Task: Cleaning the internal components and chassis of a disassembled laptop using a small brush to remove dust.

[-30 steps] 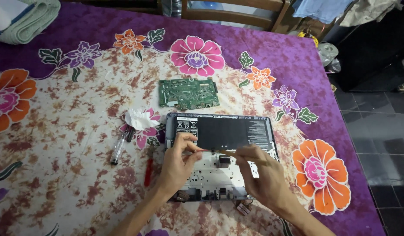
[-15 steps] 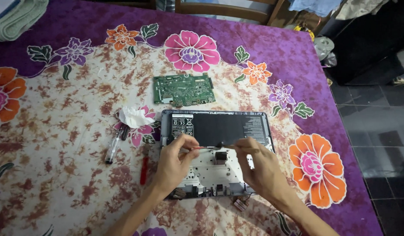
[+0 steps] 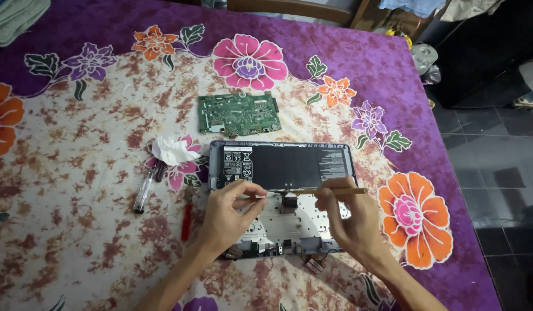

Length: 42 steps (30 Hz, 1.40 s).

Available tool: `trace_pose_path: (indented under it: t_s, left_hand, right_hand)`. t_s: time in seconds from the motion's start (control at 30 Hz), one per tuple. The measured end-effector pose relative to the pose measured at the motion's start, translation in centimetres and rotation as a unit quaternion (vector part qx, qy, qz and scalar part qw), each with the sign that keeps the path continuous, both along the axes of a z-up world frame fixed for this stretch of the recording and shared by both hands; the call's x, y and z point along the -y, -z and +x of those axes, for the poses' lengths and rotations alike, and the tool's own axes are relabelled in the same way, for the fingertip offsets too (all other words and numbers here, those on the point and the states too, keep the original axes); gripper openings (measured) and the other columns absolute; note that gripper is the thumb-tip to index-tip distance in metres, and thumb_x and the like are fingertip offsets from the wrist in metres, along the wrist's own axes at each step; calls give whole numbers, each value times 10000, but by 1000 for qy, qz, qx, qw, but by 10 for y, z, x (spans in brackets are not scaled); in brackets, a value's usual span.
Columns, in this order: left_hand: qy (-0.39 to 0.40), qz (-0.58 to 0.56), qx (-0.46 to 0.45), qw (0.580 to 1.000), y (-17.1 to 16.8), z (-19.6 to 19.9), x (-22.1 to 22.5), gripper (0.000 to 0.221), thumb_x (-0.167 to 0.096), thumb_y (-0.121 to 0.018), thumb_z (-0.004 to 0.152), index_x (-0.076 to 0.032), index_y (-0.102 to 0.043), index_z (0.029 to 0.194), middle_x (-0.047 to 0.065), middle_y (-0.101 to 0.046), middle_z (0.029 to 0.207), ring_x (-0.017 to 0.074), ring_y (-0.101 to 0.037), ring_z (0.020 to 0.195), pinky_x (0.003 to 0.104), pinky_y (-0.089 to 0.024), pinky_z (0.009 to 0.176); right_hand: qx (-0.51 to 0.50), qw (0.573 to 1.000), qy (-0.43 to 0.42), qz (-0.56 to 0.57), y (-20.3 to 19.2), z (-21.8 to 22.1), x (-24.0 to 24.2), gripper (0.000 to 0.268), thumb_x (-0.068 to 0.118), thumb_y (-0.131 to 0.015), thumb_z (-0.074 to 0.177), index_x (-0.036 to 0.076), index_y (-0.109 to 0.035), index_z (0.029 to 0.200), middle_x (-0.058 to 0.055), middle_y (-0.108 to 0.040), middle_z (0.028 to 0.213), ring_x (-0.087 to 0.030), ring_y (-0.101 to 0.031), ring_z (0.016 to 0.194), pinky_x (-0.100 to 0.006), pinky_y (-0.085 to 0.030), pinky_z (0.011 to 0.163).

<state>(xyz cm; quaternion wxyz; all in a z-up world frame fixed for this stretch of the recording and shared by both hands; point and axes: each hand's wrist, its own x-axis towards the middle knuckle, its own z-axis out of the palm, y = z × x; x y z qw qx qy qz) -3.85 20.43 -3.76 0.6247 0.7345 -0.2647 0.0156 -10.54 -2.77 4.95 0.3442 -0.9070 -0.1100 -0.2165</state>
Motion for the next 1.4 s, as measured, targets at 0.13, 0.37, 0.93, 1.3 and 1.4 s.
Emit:
trace_pose_path:
  t_s: [0.13, 0.37, 0.93, 1.3, 1.4]
  left_hand:
    - [-1, 0, -6, 1000, -5, -1, 0, 129, -39, -769, 933, -66, -758, 1059, 86, -802, 999, 188, -825, 868, 288, -753, 795]
    - [-30, 8, -15, 999, -4, -1, 0, 135, -79, -727, 973, -49, -759, 1101, 100, -826, 1039, 194, -833, 931, 279, -734, 827]
    - [-49, 14, 41, 998, 2, 1, 0, 55, -57, -697, 1010, -52, -718, 1061, 57, -682, 1024, 129, -679, 809, 189, -623, 686]
    - [-47, 13, 20, 999, 4, 1, -1, 63, -42, -735, 977, -56, -686, 1014, 80, -717, 1015, 170, -741, 877, 249, -687, 795]
    - [-47, 8, 12, 999, 2, 0, -1, 65, -73, -724, 991, -51, -701, 1047, 94, -736, 1023, 194, -772, 919, 280, -706, 851]
  right_hand:
    - [-51, 998, 0, -37, 11, 2, 1, 58, 22, -475, 1025, 42, -529, 1020, -74, -708, 648, -145, -662, 423, -237, -499, 292]
    - [-54, 998, -15, -16, 12, 1, 1, 76, 41, -485, 1020, 29, -559, 1007, -97, -715, 719, -157, -683, 487, -241, -545, 349]
    - [-74, 997, 2, -23, 18, 1, 4, 70, 57, -455, 1035, 58, -519, 1007, -77, -710, 686, -145, -727, 478, -220, -591, 327]
    - [-37, 999, -33, 5, 6, -2, -12, 127, 36, -440, 1036, 3, -562, 1027, -97, -738, 705, -150, -750, 512, -207, -611, 350]
    - [-33, 998, 9, -62, 14, -1, -3, 59, 1, -565, 972, 11, -552, 1028, -95, -655, 781, -174, -557, 502, -318, -452, 400]
